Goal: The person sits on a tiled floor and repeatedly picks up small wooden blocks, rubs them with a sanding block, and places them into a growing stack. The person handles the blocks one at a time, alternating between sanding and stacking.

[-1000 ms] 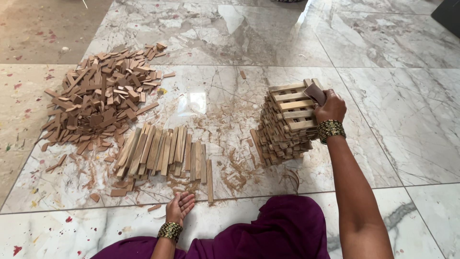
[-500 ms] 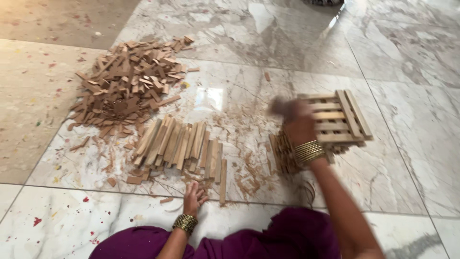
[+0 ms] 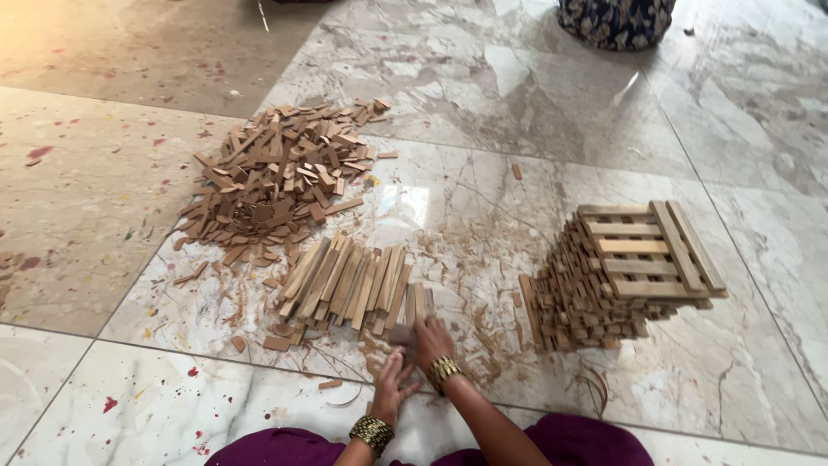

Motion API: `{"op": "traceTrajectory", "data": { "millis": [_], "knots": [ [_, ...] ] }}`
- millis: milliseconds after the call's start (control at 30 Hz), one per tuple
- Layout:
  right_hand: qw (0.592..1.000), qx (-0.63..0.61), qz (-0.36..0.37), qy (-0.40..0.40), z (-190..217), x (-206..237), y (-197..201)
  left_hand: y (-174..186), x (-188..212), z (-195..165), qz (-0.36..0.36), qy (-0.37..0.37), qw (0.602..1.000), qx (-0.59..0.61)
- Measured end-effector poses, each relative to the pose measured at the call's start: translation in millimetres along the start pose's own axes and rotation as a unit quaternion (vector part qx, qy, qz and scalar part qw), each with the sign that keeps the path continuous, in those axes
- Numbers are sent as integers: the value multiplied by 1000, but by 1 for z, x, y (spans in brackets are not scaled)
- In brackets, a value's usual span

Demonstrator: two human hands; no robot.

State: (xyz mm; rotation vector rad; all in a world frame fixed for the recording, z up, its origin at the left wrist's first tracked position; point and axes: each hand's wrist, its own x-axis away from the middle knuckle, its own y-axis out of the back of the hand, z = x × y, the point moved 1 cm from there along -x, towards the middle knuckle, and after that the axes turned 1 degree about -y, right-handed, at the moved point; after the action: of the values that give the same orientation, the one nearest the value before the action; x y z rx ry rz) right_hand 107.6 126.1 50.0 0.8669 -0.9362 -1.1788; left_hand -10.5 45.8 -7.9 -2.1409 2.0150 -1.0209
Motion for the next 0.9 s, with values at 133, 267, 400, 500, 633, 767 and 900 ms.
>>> {"op": "traceTrajectory", "data": {
  "millis": [133, 267, 400, 500, 633, 767, 900],
  "knots": [
    [990, 116, -46, 67, -29, 20, -2, -2, -4, 4, -16, 24, 999, -19],
    [990, 132, -48, 14, -48, 45, -6, -2, 0, 3, -46, 20, 997, -63],
    [993, 87, -78, 18, -48, 69, -12, 0, 2, -7, -26, 8, 999, -18],
    [997, 49, -58, 4, -48, 71, -13, 4, 2, -13, -28, -4, 1000, -6],
    [990, 81, -14, -118, -60, 56, 0, 9, 5, -14, -50, -19, 999, -6],
    [985, -76, -152, 40, -68, 61, 27, 10, 11, -30, -39, -24, 997, 54],
    [974, -84, -119, 175, -63, 87, 58, -2, 24, -56, 141, 11, 976, 165]
  ]
}}
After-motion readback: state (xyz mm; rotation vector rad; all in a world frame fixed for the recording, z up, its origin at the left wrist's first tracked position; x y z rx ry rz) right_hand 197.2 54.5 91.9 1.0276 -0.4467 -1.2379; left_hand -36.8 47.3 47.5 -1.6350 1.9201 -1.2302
